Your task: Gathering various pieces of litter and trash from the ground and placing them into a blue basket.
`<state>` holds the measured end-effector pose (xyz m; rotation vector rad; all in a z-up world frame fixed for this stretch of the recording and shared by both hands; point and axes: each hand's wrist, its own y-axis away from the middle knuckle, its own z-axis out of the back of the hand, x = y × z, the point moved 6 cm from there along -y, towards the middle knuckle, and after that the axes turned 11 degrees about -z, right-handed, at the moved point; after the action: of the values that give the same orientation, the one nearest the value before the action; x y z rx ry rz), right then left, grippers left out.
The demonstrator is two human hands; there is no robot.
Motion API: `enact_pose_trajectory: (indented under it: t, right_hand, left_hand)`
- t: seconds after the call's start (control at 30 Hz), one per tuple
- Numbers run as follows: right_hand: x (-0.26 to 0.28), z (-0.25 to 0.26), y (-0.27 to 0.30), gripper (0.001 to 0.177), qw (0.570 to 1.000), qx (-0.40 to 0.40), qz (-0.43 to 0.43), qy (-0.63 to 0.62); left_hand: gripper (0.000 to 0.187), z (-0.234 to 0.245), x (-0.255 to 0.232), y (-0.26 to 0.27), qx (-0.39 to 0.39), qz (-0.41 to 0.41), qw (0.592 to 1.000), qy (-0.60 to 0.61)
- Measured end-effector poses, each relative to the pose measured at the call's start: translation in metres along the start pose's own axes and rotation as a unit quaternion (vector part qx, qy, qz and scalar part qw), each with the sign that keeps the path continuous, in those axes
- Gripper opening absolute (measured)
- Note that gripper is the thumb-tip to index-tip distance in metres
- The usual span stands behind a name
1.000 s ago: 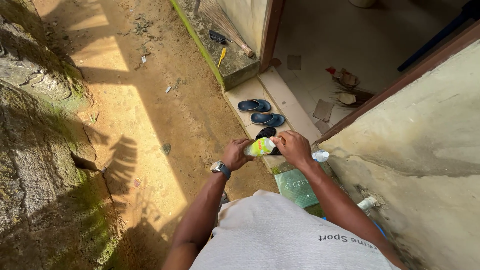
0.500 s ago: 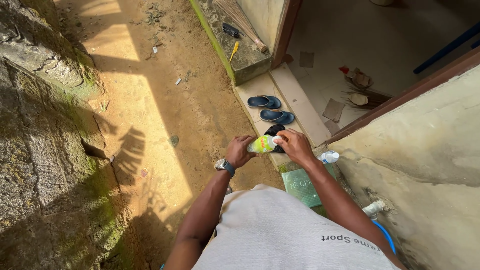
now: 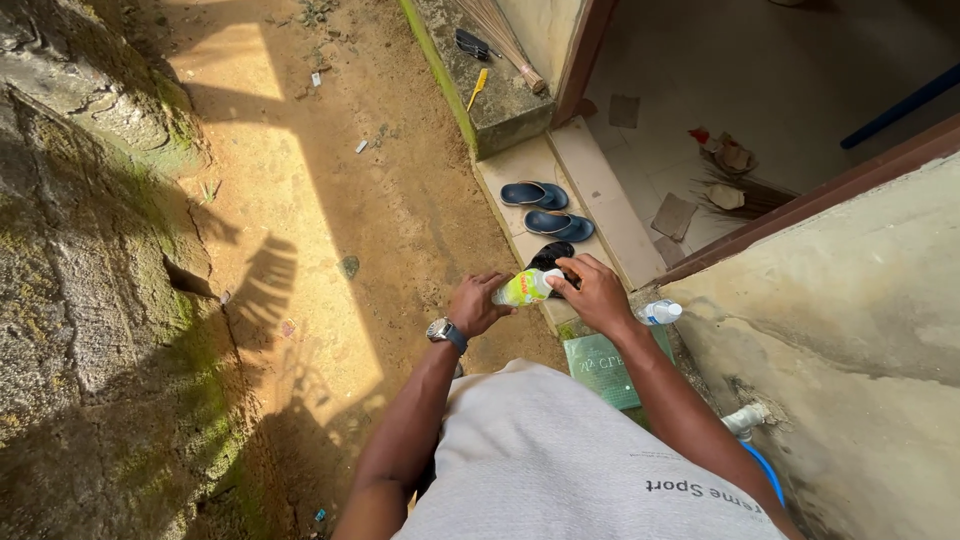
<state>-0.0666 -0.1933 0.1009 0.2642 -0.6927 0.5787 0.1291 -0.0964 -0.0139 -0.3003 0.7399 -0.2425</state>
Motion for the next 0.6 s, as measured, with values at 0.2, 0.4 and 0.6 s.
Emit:
enact_pose_trajectory:
  t: [0.2, 0.4, 0.6]
  right_hand:
    - [-0.013, -0.01, -0.007, 0.027, 1.0, 0.003, 0.005, 0.015]
    - [-0.007, -0.007, -0.005, 0.04, 0.997, 0.07, 0.013, -0.04]
    - [0.004, -0.003, -0.002, 0.042, 0.995, 0.08, -0.001, -0.054]
  left_hand:
    - [0.074, -0.007, 0.0, 0.001, 0.0, 0.012, 1.0, 0.0]
    - [0.075, -0.009, 0.002, 0.004, 0.011, 0.024, 1.0, -0.007]
    - [0.079, 0.007, -0.02, 0.006, 0.009, 0.063, 0.998, 0.03]
